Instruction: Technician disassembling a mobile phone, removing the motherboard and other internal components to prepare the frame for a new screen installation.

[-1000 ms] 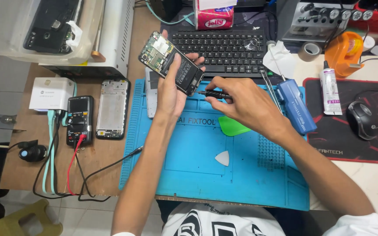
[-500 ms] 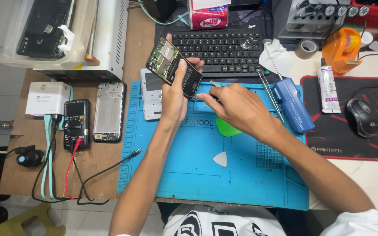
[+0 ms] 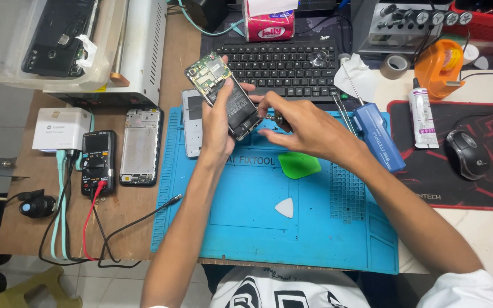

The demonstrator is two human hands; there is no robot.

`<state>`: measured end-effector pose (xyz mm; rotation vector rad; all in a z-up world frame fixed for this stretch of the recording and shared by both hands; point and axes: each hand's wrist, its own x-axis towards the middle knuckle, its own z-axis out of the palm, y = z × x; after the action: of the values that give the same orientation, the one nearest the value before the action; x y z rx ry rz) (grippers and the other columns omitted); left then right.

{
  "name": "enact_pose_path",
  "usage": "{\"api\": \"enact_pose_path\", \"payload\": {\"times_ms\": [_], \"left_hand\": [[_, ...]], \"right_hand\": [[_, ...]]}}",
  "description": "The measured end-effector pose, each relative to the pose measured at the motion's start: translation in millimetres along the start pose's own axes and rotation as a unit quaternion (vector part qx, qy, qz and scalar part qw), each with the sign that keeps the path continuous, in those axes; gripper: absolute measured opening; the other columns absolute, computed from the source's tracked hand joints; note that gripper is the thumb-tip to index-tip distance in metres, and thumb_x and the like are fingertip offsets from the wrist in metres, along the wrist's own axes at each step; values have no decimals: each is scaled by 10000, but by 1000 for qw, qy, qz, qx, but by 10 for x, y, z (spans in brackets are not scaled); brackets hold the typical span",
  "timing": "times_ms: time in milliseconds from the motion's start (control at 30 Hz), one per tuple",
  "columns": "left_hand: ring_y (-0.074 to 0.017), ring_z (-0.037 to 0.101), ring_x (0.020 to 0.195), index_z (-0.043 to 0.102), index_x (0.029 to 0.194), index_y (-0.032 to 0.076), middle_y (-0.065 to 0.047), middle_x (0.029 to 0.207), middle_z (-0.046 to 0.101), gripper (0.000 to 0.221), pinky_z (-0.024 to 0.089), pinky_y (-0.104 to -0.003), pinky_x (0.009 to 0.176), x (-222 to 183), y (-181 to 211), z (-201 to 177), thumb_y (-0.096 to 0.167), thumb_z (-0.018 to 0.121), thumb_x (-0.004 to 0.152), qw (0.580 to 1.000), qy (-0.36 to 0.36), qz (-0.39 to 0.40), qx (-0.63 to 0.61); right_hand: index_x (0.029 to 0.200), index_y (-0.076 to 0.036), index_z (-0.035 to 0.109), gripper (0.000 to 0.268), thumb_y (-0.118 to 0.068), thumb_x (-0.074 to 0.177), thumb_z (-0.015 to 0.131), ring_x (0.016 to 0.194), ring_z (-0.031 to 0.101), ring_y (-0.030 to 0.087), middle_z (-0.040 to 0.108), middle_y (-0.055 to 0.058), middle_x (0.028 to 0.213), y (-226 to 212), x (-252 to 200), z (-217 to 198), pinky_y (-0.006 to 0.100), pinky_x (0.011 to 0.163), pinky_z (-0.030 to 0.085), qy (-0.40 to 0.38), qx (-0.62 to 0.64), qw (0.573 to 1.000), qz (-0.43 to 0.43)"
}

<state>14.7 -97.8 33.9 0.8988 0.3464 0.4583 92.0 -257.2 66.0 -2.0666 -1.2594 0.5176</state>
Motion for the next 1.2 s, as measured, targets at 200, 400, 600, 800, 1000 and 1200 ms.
{"api": "enact_pose_path", "payload": {"times_ms": [200, 400, 600, 800, 1000, 1200], "left_hand": [[-344, 763, 705, 680, 962, -59, -282, 892, 735, 335, 662, -483, 570, 25, -176, -35, 271, 623, 956, 999, 43, -21, 3], [-355, 764, 715, 643, 971, -51, -283, 892, 734, 326, 650, -472, 561, 4, -207, -49, 272, 604, 956, 997, 51, -46, -35], [-277, 748, 629, 637, 1001, -37, -254, 865, 745, 326, 632, -423, 514, 228, -807, -401, 285, 636, 947, 993, 64, -94, 22], [-294, 608, 1210, 536, 1360, 2, -244, 1292, 602, 685, 511, -491, 996, 240, -770, -556, 505, 709, 930, 964, 47, -127, 228], [-456, 279, 1471, 446, 1455, -18, -297, 1529, 324, 766, 273, -589, 1170, 51, -627, -456, 538, 631, 961, 959, 54, -113, 252], [-324, 680, 1109, 479, 1330, -40, -319, 1273, 606, 540, 584, -449, 844, 178, -818, -370, 341, 647, 986, 962, -5, -72, 262]], "right_hand": [[1067, -116, 639, 270, -109, 845, 793, 687, 712, 340, 776, 134, 916, 120, 47, 102, 445, 600, 551, -1, -71, 997, -35], [1020, -122, 695, 182, -211, 892, 790, 683, 707, 329, 748, 109, 862, 50, 30, 94, 452, 597, 571, 27, -151, 986, -66], [1015, -145, 668, 248, -169, 823, 823, 802, 732, 284, 757, 56, 907, 220, 80, 98, 440, 660, 585, -63, -102, 993, 0], [959, -143, 689, 235, -157, 781, 841, 881, 740, 324, 755, 53, 909, 305, 61, 126, 474, 719, 598, -112, -76, 990, 25], [913, -115, 737, 127, -129, 816, 817, 898, 743, 322, 741, 66, 882, 236, 84, -11, 453, 796, 585, -106, -36, 994, -6], [938, -76, 747, 177, -177, 820, 833, 845, 752, 331, 773, 107, 826, 249, 65, -188, 490, 789, 569, -66, 38, 997, 20]]}}
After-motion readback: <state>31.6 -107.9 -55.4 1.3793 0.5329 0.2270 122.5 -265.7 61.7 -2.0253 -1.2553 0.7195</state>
